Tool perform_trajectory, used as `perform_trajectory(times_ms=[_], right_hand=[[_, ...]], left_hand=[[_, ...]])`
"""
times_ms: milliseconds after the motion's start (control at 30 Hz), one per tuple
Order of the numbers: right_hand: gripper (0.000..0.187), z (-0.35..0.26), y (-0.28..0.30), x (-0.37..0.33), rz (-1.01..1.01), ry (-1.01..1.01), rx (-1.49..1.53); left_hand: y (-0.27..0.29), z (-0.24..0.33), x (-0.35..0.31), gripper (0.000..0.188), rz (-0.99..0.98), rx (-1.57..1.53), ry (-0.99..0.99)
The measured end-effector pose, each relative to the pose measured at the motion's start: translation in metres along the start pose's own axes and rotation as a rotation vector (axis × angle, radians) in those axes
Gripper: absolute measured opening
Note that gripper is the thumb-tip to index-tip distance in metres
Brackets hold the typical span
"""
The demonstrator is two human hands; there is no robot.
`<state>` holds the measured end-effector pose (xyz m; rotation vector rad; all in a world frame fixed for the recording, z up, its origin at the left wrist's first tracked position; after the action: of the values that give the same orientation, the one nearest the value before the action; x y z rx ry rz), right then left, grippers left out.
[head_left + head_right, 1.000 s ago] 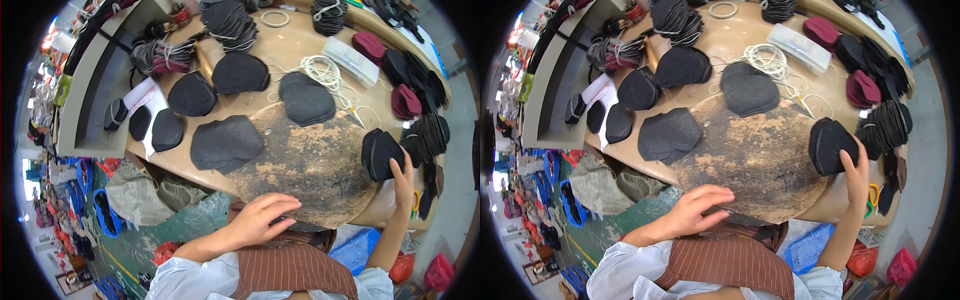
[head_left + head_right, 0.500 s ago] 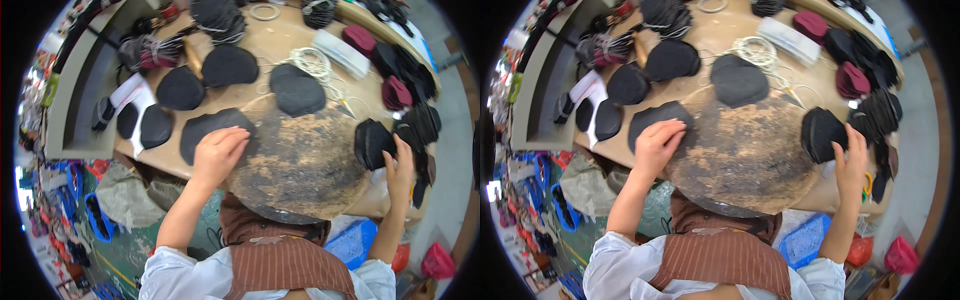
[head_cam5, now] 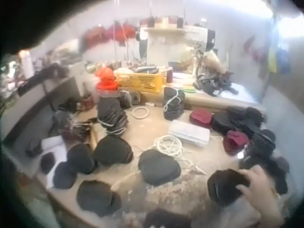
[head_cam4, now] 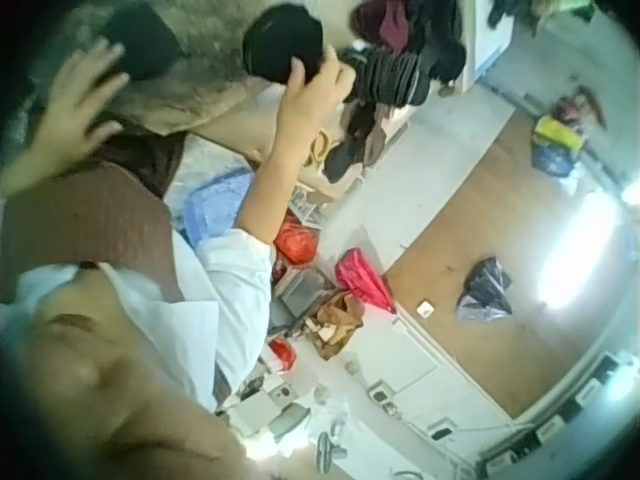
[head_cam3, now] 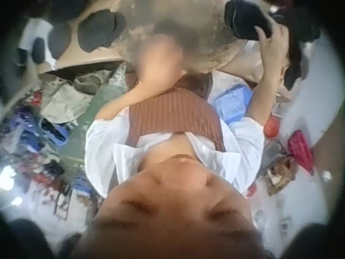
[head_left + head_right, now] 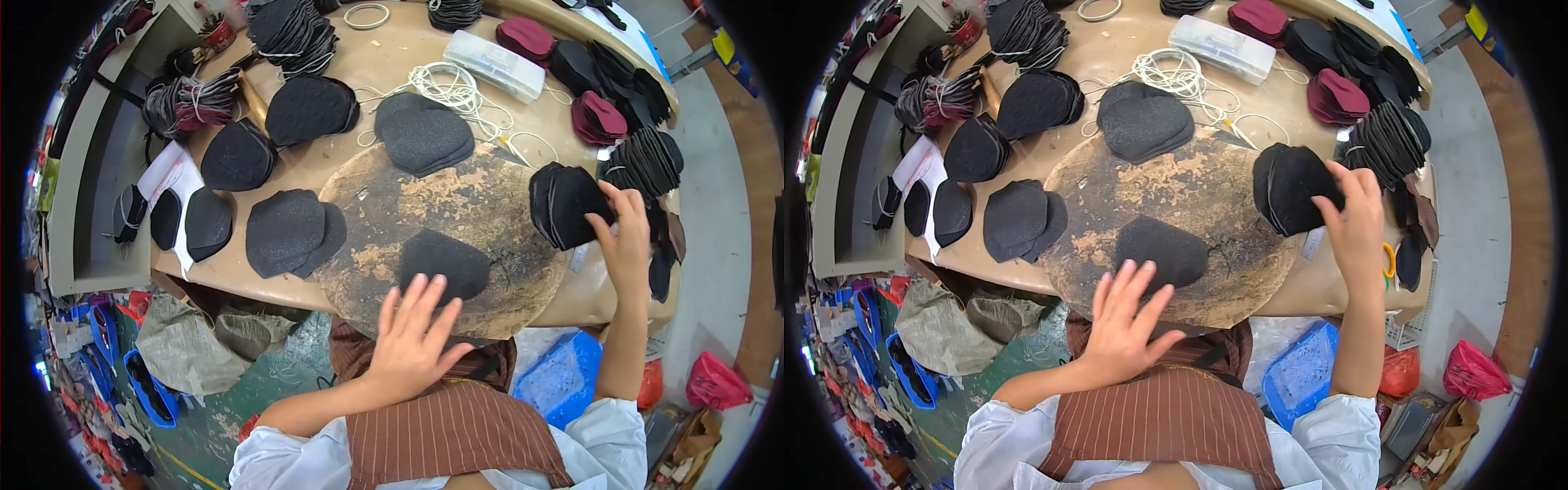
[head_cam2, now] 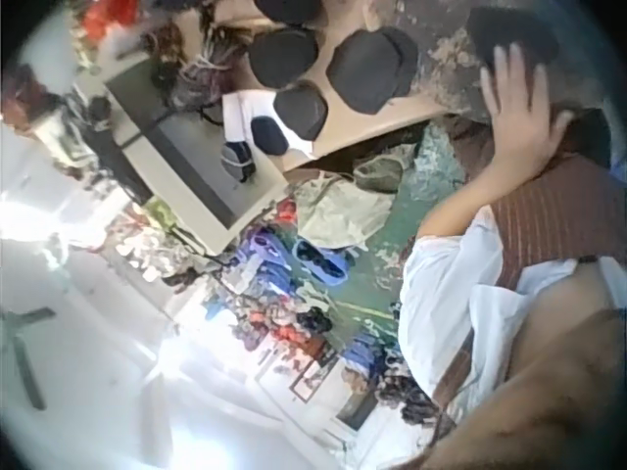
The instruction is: The person repeatedly picks up small, dark, quilted fabric pieces from a table, aligns them, and stacks them into neat piles. They occasionally pick up a completed stack, adjust it, and place it back down. The workspace is cluttered with similar fabric pieces, elastic bands, and scissors.
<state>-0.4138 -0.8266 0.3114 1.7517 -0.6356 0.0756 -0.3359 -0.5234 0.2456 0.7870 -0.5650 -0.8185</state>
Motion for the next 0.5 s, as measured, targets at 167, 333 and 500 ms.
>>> perform_trajectory(times_ms=[167, 333, 500], right_hand=[[0.009, -0.021, 0.03, -0.016, 0.098, -0.302, 0.855], [0.034, -0.031, 0.0, -0.012, 0.025, -0.285, 0.58], [0.055, -0.038, 0.003, -0.023, -0.129, 0.055, 0.095]], left_hand=[[-0.01, -0.007, -0.03, 0.072, -0.049, 0.133, 0.107], [-0.014, 0.001, -0.037, 0.072, -0.042, 0.09, 0.126], [0.002, -0.015, -0.023, 0.068, 0.0, 0.108, 0.081]])
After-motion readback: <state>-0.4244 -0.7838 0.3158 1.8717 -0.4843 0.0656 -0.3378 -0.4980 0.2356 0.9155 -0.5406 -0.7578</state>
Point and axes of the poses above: each hand's wrist, its own x-axis towards the middle knuckle, its own y-axis out of the back of the hand, z = x × y, the point moved 1 cm from there along x, towards the middle knuckle, and after that the axes turned 7 degrees about y, right-handed, at the moved point
